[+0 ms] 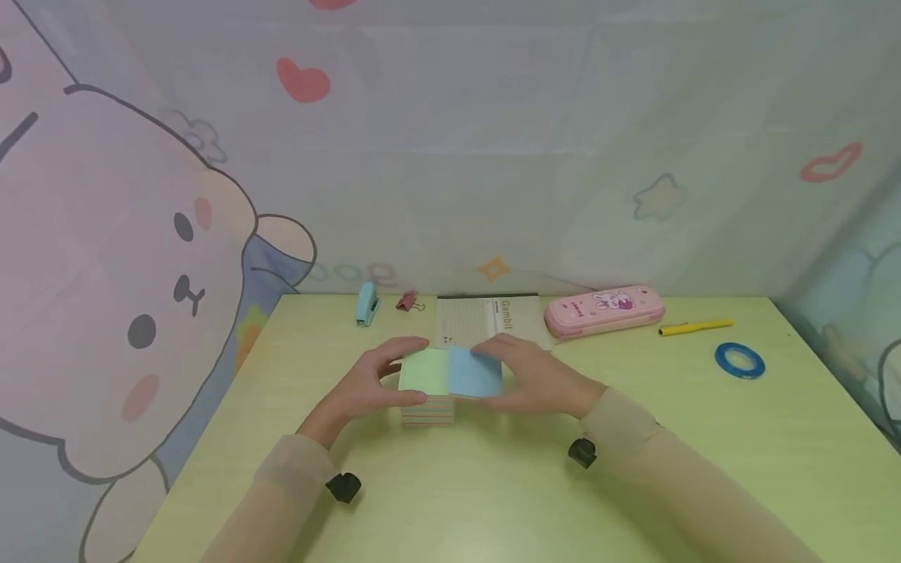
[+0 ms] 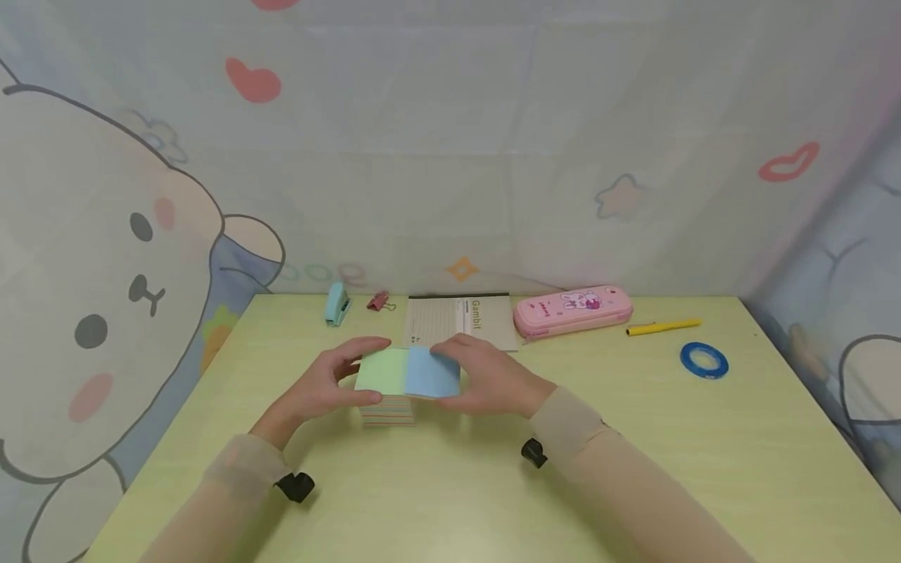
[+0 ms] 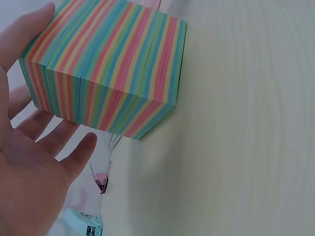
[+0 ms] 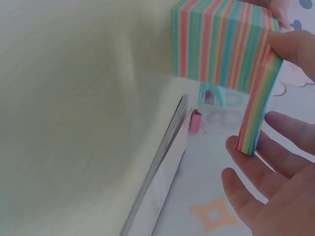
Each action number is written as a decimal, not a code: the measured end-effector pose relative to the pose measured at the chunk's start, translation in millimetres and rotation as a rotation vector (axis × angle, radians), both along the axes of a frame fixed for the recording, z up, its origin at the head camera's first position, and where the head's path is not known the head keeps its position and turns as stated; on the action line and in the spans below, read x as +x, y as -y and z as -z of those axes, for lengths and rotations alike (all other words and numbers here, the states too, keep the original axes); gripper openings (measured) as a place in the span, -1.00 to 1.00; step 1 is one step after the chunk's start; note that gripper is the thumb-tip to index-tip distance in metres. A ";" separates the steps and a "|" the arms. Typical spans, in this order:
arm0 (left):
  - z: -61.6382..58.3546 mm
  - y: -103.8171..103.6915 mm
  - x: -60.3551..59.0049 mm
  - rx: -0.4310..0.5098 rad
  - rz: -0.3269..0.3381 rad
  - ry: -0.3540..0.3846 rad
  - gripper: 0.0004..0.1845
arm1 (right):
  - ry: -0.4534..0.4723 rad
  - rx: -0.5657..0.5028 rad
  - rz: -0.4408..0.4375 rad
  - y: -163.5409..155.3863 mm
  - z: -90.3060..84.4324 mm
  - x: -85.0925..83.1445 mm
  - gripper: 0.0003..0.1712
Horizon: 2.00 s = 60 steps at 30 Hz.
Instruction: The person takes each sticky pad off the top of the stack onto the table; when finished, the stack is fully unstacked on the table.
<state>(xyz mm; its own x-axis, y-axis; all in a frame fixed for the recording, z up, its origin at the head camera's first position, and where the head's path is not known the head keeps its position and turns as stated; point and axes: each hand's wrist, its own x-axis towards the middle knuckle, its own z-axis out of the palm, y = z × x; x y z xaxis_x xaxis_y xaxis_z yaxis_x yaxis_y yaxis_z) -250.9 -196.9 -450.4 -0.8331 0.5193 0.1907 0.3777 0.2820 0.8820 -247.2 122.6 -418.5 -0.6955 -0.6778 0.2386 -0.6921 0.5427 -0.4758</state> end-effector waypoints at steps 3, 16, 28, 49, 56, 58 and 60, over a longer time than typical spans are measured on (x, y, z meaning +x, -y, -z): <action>-1.2 0.6 1.6 0.003 -0.006 0.014 -0.23 | 0.007 0.025 0.018 -11.1 5.8 0.0 -0.24; 3.1 -0.3 1.4 0.060 0.008 0.077 -0.18 | 0.050 0.162 0.042 -5.8 43.3 2.0 -0.27; 6.2 -0.7 2.4 0.071 0.006 0.082 -0.19 | 0.054 0.169 0.039 -2.1 45.1 4.0 -0.26; 7.3 0.0 4.2 0.067 0.002 0.078 -0.20 | 0.046 0.169 0.026 -2.4 51.0 1.4 -0.25; 9.7 0.3 4.7 0.061 -0.006 0.077 -0.19 | 0.048 0.172 0.024 -2.1 49.2 2.1 -0.18; 10.7 0.4 4.8 0.062 -0.009 0.078 -0.20 | 0.038 0.166 0.030 -0.2 46.9 1.7 -0.08; 11.7 0.6 4.9 0.063 -0.010 0.077 -0.20 | 0.055 0.136 0.038 4.2 40.8 2.1 0.03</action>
<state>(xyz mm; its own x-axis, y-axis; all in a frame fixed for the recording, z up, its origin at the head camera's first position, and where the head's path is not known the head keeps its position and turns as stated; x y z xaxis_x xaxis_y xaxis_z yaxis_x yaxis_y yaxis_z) -245.9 -197.5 -462.2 -0.8514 0.5001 0.1582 0.3059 0.2285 0.9242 -245.1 118.4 -459.2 -0.7311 -0.6738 0.1073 -0.6444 0.6302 -0.4332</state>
